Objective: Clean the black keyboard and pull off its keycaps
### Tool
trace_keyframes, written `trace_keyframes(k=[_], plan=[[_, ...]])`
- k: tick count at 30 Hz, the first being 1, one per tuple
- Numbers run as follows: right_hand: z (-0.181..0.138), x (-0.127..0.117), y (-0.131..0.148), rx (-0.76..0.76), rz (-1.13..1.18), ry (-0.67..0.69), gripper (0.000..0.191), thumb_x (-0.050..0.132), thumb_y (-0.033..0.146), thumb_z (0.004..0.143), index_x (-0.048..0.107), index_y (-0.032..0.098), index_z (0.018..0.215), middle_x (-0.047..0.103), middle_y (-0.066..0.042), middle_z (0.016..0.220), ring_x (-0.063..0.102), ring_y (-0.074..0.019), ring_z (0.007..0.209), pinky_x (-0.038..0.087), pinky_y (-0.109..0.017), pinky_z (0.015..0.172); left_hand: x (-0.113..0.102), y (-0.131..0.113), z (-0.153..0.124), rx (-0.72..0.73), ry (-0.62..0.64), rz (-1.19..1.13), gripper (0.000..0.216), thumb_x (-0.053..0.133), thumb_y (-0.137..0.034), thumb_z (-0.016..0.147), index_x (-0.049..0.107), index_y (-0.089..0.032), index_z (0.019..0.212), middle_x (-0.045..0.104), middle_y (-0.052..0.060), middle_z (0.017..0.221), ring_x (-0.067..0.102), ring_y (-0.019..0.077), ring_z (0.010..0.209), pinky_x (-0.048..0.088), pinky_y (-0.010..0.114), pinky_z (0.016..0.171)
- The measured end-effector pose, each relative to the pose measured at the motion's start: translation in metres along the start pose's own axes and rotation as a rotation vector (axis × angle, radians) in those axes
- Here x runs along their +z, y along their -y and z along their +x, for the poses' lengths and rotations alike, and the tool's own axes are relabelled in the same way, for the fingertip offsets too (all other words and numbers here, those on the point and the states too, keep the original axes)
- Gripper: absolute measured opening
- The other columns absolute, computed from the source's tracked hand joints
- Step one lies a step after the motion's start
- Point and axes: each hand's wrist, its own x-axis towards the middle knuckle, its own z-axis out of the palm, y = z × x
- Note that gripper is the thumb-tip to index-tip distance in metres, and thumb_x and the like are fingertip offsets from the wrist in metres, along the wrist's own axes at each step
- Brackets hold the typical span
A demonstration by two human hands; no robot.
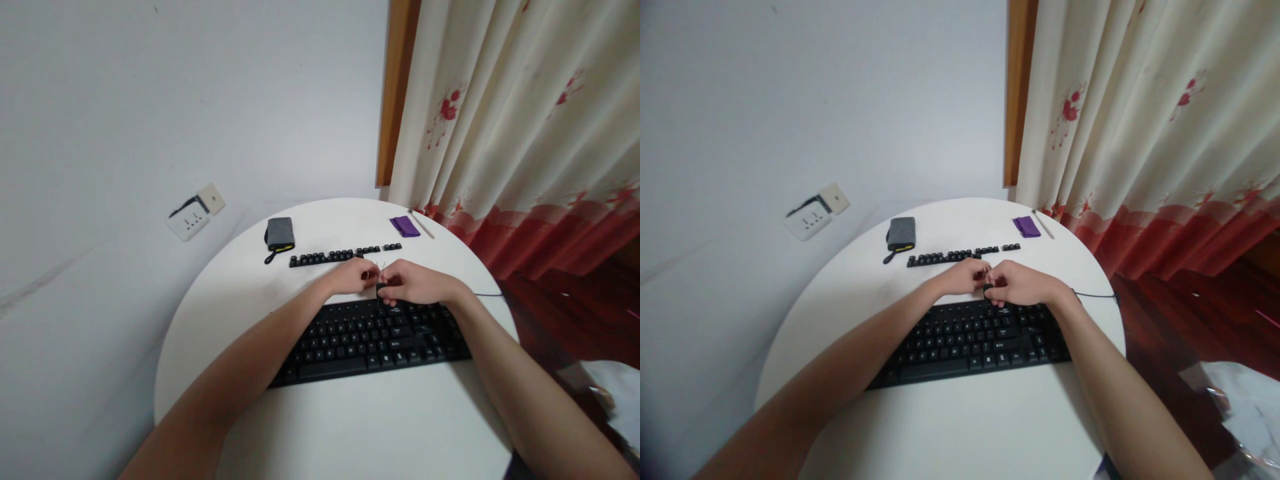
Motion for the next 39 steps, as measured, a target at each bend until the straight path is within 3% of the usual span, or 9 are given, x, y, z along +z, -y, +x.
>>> trace_keyframes(k=[9,13,16,20,24,28,32,36,39], plan=[[0.006,0.003,-0.011,0.066,0.126,-0.07,0.021,0.061,0.032,0.085,0.063,0.019,0.069,0.067,-0.002,0.057,0.064,-0.0172,0.054,0.048,-0.026,0.052,0.0,0.001,0.0,-0.073,0.027,-0.035,0.011,0.057,-0.017,0.082,0.068,-0.015,0.082,0.067,0.001,0.074,0.057,0.0123,0.065,0.042,0.024,0.064],[0.01,-0.002,-0.018,0.086,0.183,-0.115,0.024,0.063,0.037,0.085,0.062,0.018,0.071,0.068,-0.002,0.059,0.063,-0.0159,0.054,0.047,-0.025,0.05,0.001,0.004,0.003,-0.074,-0.025,-0.015,0.015,0.054,-0.014,0.085,0.068,-0.015,0.084,0.068,0.002,0.076,0.058,0.0126,0.068,0.043,0.025,0.067],[0.014,-0.007,-0.025,0.035,0.166,-0.266,0.023,0.061,0.037,0.087,0.061,0.017,0.075,0.068,-0.003,0.063,0.062,-0.0144,0.055,0.048,-0.025,0.053,-0.001,0.003,0.003,-0.086,-0.121,-0.083,0.021,0.047,-0.015,0.091,0.067,-0.015,0.088,0.069,0.002,0.08,0.059,0.0123,0.071,0.044,0.025,0.07],[0.022,-0.01,-0.037,0.004,0.023,-0.546,0.021,0.054,0.033,0.092,0.059,0.017,0.078,0.068,-0.004,0.067,0.062,-0.0146,0.059,0.047,-0.026,0.058,-0.004,-0.003,0.003,-0.052,-0.234,-0.194,0.033,0.035,-0.029,0.102,0.065,-0.016,0.098,0.069,0.005,0.092,0.062,0.0148,0.085,0.047,0.028,0.08],[0.028,-0.009,-0.045,0.025,-0.162,-0.72,0.019,0.052,0.031,0.093,0.056,0.019,0.078,0.069,-0.004,0.07,0.064,-0.0167,0.064,0.047,-0.029,0.067,-0.004,-0.006,0.005,-0.051,-0.301,-0.135,0.023,0.06,-0.035,0.092,0.065,-0.018,0.105,0.067,0.006,0.104,0.061,0.0174,0.093,0.048,0.032,0.086],[0.029,-0.007,-0.046,-0.004,-0.232,-0.726,0.017,0.051,0.03,0.094,0.055,0.02,0.08,0.07,-0.004,0.074,0.065,-0.0181,0.069,0.048,-0.03,0.07,-0.002,-0.004,0.006,-0.048,-0.319,-0.016,0.017,0.072,-0.028,0.082,0.068,-0.02,0.097,0.067,0.004,0.098,0.061,0.0188,0.094,0.048,0.034,0.088],[0.029,-0.005,-0.048,-0.002,-0.246,-0.711,0.012,0.052,0.028,0.094,0.055,0.021,0.085,0.071,-0.005,0.077,0.067,-0.0188,0.073,0.049,-0.03,0.073,0.0,-0.002,0.006,-0.074,-0.377,-0.042,0.035,0.072,-0.021,0.081,0.063,-0.021,0.115,0.069,0.004,0.101,0.061,0.0185,0.094,0.048,0.034,0.087],[0.034,0.0,-0.054,0.053,-0.053,-0.722,0.01,0.05,0.029,0.095,0.052,0.021,0.091,0.071,-0.005,0.075,0.07,-0.0184,0.069,0.051,-0.028,0.065,0.002,-0.001,0.005,-0.048,-0.378,-0.068,0.052,0.072,-0.019,0.082,0.053,-0.023,0.13,0.069,0.004,0.103,0.061,0.0188,0.1,0.047,0.034,0.089],[0.038,0.003,-0.058,0.084,0.108,-0.73,0.011,0.048,0.031,0.096,0.049,0.021,0.091,0.071,-0.004,0.073,0.071,-0.018,0.064,0.052,-0.026,0.058,0.001,-0.003,0.004,-0.052,-0.356,-0.002,0.053,0.069,-0.019,0.085,0.049,-0.025,0.134,0.068,0.005,0.109,0.06,0.0193,0.105,0.046,0.035,0.093]])
